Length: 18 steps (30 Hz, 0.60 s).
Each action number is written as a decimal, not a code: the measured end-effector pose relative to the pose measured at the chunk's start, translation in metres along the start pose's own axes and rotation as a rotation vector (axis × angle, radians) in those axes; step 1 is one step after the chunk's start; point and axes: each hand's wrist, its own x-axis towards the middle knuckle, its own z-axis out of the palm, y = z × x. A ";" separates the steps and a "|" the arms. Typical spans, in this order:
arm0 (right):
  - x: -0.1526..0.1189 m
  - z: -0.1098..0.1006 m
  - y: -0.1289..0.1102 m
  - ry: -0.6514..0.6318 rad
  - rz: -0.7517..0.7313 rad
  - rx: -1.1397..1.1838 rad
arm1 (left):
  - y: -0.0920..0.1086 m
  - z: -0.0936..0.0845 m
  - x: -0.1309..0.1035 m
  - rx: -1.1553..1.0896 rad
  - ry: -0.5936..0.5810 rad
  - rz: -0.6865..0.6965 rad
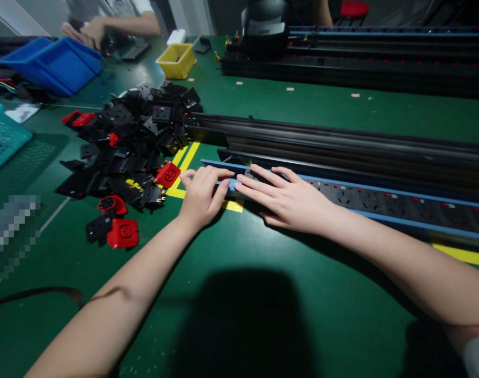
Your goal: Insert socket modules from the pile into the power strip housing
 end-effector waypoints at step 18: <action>0.001 0.005 -0.007 0.087 0.104 -0.256 | -0.007 0.003 0.003 -0.153 0.228 -0.247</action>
